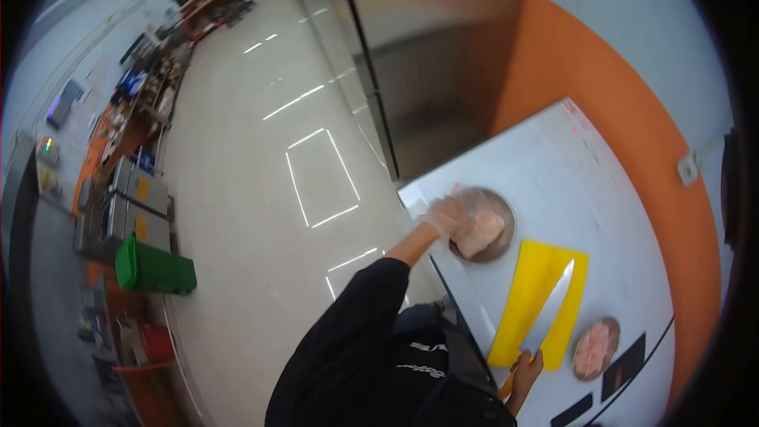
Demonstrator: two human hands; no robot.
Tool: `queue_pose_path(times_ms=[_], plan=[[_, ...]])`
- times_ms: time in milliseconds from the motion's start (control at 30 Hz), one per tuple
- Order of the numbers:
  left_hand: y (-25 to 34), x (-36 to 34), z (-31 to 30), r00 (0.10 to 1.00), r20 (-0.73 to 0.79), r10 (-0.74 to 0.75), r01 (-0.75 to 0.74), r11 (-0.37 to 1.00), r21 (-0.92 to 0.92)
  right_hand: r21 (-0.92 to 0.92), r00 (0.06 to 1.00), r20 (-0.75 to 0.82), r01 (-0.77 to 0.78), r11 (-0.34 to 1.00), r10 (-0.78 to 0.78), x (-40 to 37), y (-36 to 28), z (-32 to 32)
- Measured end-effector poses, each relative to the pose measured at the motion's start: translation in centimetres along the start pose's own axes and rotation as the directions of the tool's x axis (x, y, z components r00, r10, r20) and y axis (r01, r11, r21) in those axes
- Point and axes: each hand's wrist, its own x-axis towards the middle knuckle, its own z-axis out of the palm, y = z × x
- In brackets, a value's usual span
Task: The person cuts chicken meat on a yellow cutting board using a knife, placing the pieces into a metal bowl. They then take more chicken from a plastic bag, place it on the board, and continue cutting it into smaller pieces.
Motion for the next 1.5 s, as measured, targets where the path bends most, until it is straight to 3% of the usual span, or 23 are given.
queue_pose_path(times_ms=[33,133,200,233,267,367,467,567,667,767,833,867,967,1067,1167,1267,1367,1500], plan=[[0.6,0.6,0.0,0.997,0.073,-0.008,0.000,0.993,0.119,-0.009,1.000,0.017,0.009,1.000,-0.009,0.7,0.0,0.0],[-0.1,1.5,-1.4,0.953,0.215,0.216,-0.218,0.976,-0.013,-0.025,0.999,0.038,0.026,0.999,-0.025,1.3,-0.6,0.9],[-3.2,4.3,0.1,0.920,0.314,0.234,-0.196,0.969,-0.149,-0.014,0.999,0.042,0.030,0.999,-0.029,1.4,-0.5,1.2],[-4.1,4.9,0.4,0.898,0.364,0.246,-0.177,0.961,-0.214,-0.001,0.999,0.024,0.022,1.000,-0.022,1.3,-0.4,1.6],[-5.1,5.0,0.7,0.930,0.285,0.231,-0.161,0.955,-0.249,0.013,1.000,0.007,0.013,1.000,-0.013,0.9,-0.3,2.2],[-3.4,3.0,-3.8,0.888,0.454,0.076,0.237,0.770,-0.592,0.057,1.000,0.010,0.004,0.998,-0.005,0.5,1.2,3.0],[-2.7,2.2,-5.8,0.879,0.462,0.121,0.229,0.741,-0.631,0.114,1.000,0.024,-0.006,0.993,0.004,0.5,3.2,3.3],[-3.4,2.3,-5.2,0.878,0.438,0.193,0.265,0.565,-0.781,0.113,0.999,0.046,-0.022,0.993,0.016,-0.4,1.7,3.9],[-2.7,1.3,-6.1,0.899,0.416,0.138,0.294,0.515,-0.805,0.114,0.999,0.017,-0.035,0.993,0.034,-0.3,1.6,3.9],[-4.9,3.3,-3.2,0.888,0.454,0.074,0.372,0.466,-0.803,0.105,0.999,-0.022,-0.023,0.994,0.025,-0.1,1.4,3.6],[-6.5,5.1,0.5,0.978,0.167,0.125,0.002,0.797,-0.604,0.117,0.999,-0.046,-0.019,0.993,0.025,-0.2,1.1,3.4],[-7.0,5.3,1.6,0.980,0.029,0.198,-0.168,0.892,-0.419,0.106,0.998,-0.046,-0.027,0.994,0.032,-0.2,1.3,3.1],[-2.9,3.9,-3.5,0.936,0.345,0.074,-0.027,0.990,-0.141,0.135,0.996,-0.065,-0.056,0.989,0.065,-0.4,1.2,3.0],[-0.6,3.2,-4.3,0.935,0.355,0.012,0.028,0.994,-0.107,0.119,0.997,-0.068,-0.030,0.992,0.038,-0.4,1.5,2.9],[-3.4,5.2,0.2,0.906,0.388,0.168,-0.056,0.958,-0.283,0.108,0.997,-0.066,-0.020,0.994,0.027,-0.5,1.9,2.8],[-5.1,5.3,-0.8,0.869,0.480,0.123,0.125,0.883,-0.452,0.131,0.997,-0.071,-0.026,0.991,0.036,-0.7,2.0,3.0],[-4.7,4.5,-1.1,0.869,0.471,0.150,0.163,0.812,-0.560,0.142,0.997,-0.062,-0.044,0.989,0.054,-1.0,1.4,3.2],[-3.3,3.4,-2.4,0.897,0.435,0.079,0.153,0.868,-0.472,0.121,0.998,-0.052,-0.009,0.993,0.016,-0.5,2.8,3.0]])
